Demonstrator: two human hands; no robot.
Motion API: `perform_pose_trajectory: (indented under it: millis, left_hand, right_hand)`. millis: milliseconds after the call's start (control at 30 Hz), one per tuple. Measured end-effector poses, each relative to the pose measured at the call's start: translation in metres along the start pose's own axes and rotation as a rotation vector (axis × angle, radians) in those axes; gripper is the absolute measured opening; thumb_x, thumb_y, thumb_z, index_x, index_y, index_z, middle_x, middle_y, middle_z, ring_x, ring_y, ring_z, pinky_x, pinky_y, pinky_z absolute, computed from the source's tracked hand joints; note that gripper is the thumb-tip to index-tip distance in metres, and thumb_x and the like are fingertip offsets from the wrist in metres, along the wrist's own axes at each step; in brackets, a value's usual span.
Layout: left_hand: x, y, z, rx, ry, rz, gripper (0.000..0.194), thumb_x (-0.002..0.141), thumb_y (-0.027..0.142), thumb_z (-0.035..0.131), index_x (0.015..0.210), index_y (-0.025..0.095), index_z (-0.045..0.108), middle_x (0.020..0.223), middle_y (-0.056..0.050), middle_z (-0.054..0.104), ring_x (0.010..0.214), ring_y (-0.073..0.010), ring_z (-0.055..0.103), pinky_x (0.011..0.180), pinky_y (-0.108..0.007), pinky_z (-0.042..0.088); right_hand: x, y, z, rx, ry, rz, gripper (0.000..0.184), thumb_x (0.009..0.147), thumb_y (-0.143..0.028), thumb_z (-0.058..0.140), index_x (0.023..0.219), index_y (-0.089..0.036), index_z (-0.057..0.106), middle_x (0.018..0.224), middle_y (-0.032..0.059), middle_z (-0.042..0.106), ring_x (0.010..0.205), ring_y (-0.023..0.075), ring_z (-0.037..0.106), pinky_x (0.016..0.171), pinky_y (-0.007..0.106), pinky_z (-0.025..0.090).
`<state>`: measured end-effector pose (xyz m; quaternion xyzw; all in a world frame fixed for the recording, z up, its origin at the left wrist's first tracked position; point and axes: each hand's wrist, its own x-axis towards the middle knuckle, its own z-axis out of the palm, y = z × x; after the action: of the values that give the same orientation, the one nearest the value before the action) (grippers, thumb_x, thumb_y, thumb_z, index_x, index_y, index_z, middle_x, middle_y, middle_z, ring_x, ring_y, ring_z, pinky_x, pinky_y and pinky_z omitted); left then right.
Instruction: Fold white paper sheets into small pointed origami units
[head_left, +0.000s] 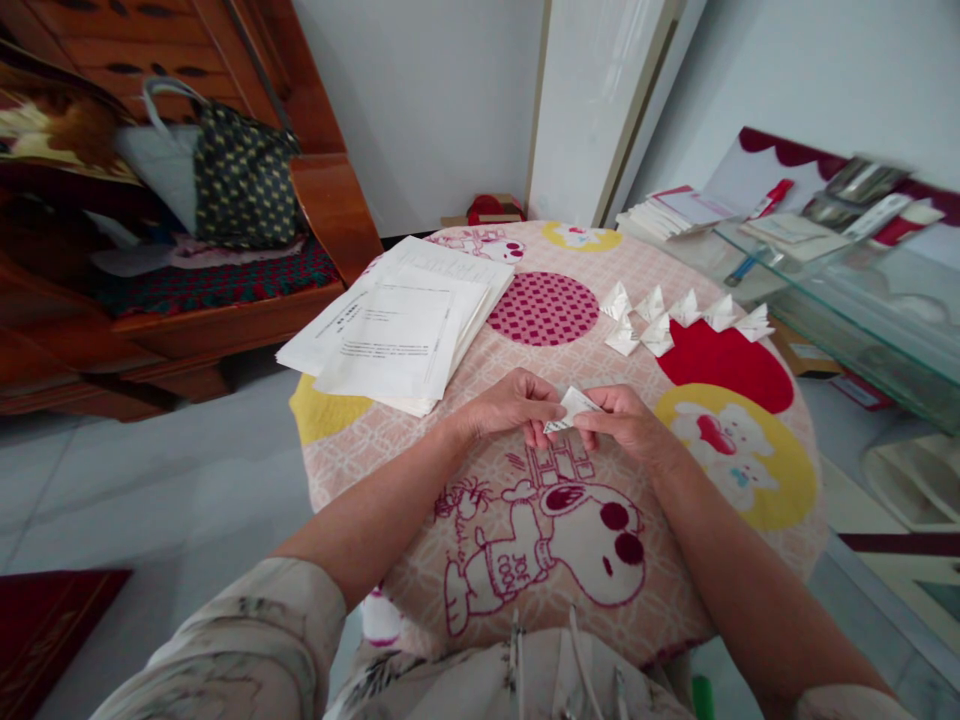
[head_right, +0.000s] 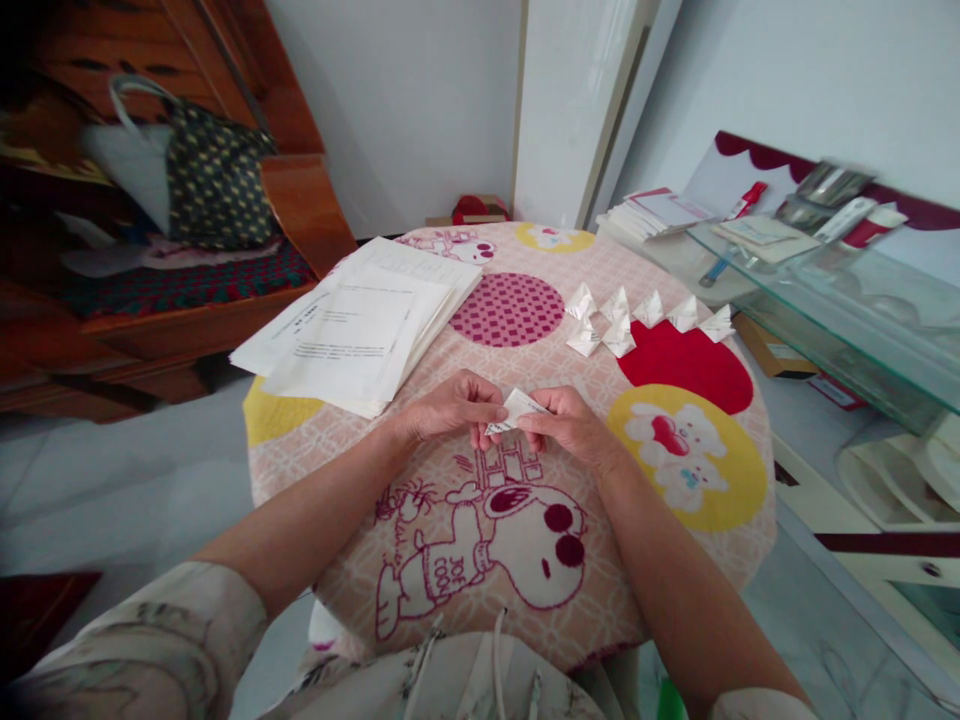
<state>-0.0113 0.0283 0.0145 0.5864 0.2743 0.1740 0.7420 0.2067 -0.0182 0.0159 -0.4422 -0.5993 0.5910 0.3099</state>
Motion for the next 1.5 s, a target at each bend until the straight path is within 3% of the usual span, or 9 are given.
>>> perform_pose_trajectory:
  millis: [100,500,667,833,1000,1233,1500]
  left_hand:
    - [-0.001,0.0,-0.002,0.001,-0.004,-0.001,0.024,0.079,0.033,0.077,0.077,0.01,0.069,0.069,-0.006,0.074,0.054,-0.0102,0.067,0.049,-0.017,0.051]
    - [-0.002,0.001,-0.01,0.086,-0.002,-0.052,0.023,0.079,0.031,0.076,0.075,0.011,0.066,0.064,-0.005,0.071,0.051,-0.0098,0.066,0.047,-0.017,0.05]
    - [0.001,0.0,-0.007,0.119,0.047,-0.015,0.021,0.08,0.031,0.074,0.082,0.011,0.067,0.068,-0.003,0.07,0.053,-0.0093,0.065,0.049,-0.018,0.05]
    - [0.002,0.0,0.004,0.16,0.076,0.083,0.029,0.087,0.039,0.068,0.077,0.012,0.065,0.06,0.001,0.063,0.047,-0.0056,0.056,0.046,-0.015,0.043]
    - [0.003,-0.002,0.004,0.19,0.16,0.093,0.035,0.09,0.043,0.063,0.077,0.011,0.067,0.062,0.0,0.064,0.045,-0.0052,0.054,0.043,-0.015,0.039]
    - [0.009,-0.009,-0.004,0.053,0.148,0.12,0.06,0.086,0.068,0.056,0.083,0.01,0.07,0.069,-0.007,0.07,0.054,-0.0123,0.065,0.051,-0.021,0.05]
    - [0.005,-0.008,-0.007,-0.046,0.14,0.094,0.051,0.077,0.059,0.074,0.084,0.009,0.07,0.075,-0.007,0.072,0.058,-0.0133,0.068,0.052,-0.021,0.053]
  right_hand:
    - [0.0,0.001,-0.001,-0.019,0.023,-0.002,0.026,0.08,-0.039,0.069,0.065,-0.018,0.063,0.054,0.0006,0.063,0.048,0.0116,0.053,0.051,0.025,0.039]
    - [0.0,0.006,-0.001,-0.064,0.094,0.066,0.036,0.077,-0.044,0.072,0.055,-0.018,0.058,0.042,-0.0022,0.054,0.037,0.0085,0.042,0.041,0.023,0.029]
    - [-0.001,0.006,-0.001,-0.039,0.066,0.118,0.038,0.078,-0.048,0.071,0.058,-0.018,0.06,0.045,-0.0011,0.057,0.038,0.0091,0.047,0.041,0.022,0.031]
    - [0.0,0.002,0.004,-0.082,-0.017,0.097,0.036,0.08,-0.047,0.067,0.061,-0.017,0.064,0.044,-0.0022,0.055,0.037,0.0081,0.045,0.04,0.021,0.03]
    - [0.001,0.0,0.004,-0.057,0.027,0.064,0.033,0.085,-0.046,0.062,0.071,-0.016,0.068,0.049,-0.0018,0.059,0.042,0.0096,0.049,0.042,0.022,0.033]
    - [0.0,0.002,-0.001,-0.09,0.066,0.016,0.043,0.088,-0.045,0.059,0.054,-0.018,0.058,0.047,-0.0008,0.056,0.042,0.0092,0.047,0.045,0.023,0.033]
    - [0.003,0.009,-0.003,-0.042,0.095,-0.008,0.041,0.09,-0.043,0.06,0.058,-0.018,0.059,0.049,-0.001,0.057,0.044,0.0099,0.049,0.047,0.024,0.036]
